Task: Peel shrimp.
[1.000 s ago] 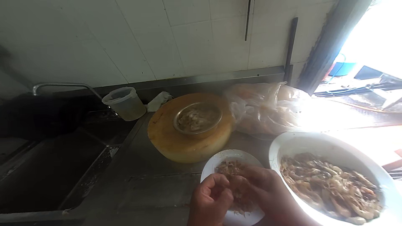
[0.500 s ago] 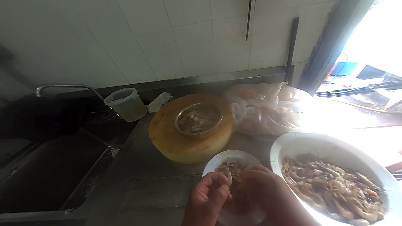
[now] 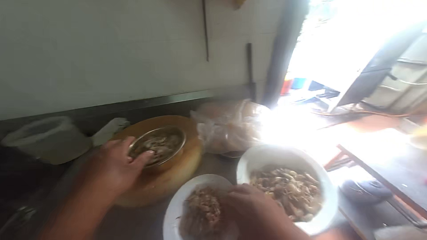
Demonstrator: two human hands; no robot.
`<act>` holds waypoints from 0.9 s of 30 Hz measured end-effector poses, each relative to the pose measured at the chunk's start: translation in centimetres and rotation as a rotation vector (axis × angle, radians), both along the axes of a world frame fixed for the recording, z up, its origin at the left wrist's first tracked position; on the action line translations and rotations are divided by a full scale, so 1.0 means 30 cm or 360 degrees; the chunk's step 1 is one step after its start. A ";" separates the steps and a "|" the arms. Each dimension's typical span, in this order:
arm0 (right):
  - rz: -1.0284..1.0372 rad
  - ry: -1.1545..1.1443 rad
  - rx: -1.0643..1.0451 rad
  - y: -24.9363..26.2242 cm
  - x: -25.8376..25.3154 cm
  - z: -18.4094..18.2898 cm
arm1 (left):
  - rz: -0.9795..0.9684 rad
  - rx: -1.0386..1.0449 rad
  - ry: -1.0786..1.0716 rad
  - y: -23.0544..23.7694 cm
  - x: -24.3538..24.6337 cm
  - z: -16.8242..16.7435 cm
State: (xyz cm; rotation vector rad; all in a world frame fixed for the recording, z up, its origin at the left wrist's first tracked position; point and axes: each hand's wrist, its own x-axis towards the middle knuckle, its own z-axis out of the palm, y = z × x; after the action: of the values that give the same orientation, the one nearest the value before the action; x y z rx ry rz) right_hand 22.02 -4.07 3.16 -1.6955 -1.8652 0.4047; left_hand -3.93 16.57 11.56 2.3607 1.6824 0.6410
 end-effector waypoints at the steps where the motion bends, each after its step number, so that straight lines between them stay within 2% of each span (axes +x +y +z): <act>1: -0.0086 -0.0106 -0.0021 -0.001 0.065 0.037 | -0.0017 0.0067 -0.0032 -0.012 0.003 0.006; 3: -0.0183 -0.0350 -0.0239 0.015 0.213 0.104 | -0.0181 0.0165 -0.0181 -0.077 0.025 -0.020; 5: -0.0167 -0.0587 -0.0561 0.073 0.330 0.123 | -0.0385 0.0063 -0.0286 -0.150 0.067 -0.086; 8: 0.0007 -0.0751 -0.0887 0.159 0.403 0.050 | -0.0598 -0.0256 -0.0355 -0.251 0.153 -0.189; 11: 0.0195 -0.0786 -0.0964 0.197 0.400 -0.032 | -0.0728 -0.0335 -0.0416 -0.312 0.202 -0.287; 14: 0.0253 -0.0751 -0.0978 0.203 0.388 -0.028 | -0.0807 -0.0309 -0.0483 -0.335 0.196 -0.350; 19: 0.0252 -0.0358 -0.0920 0.178 0.440 0.044 | -0.0832 -0.0437 -0.0637 -0.342 0.151 -0.341; 23: 0.0196 -0.0047 -0.0562 0.152 0.454 0.113 | -0.0876 -0.0447 -0.0812 -0.346 0.179 -0.321; 27: 0.0412 0.0064 -0.0350 0.142 0.323 0.186 | -0.0997 -0.0507 -0.0839 -0.353 0.271 -0.269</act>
State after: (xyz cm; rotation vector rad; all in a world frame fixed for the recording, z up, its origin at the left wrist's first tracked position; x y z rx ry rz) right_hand 31.72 0.17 8.75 -1.5703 -2.0806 0.7674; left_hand 4.19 5.97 3.48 2.0655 0.7101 0.7144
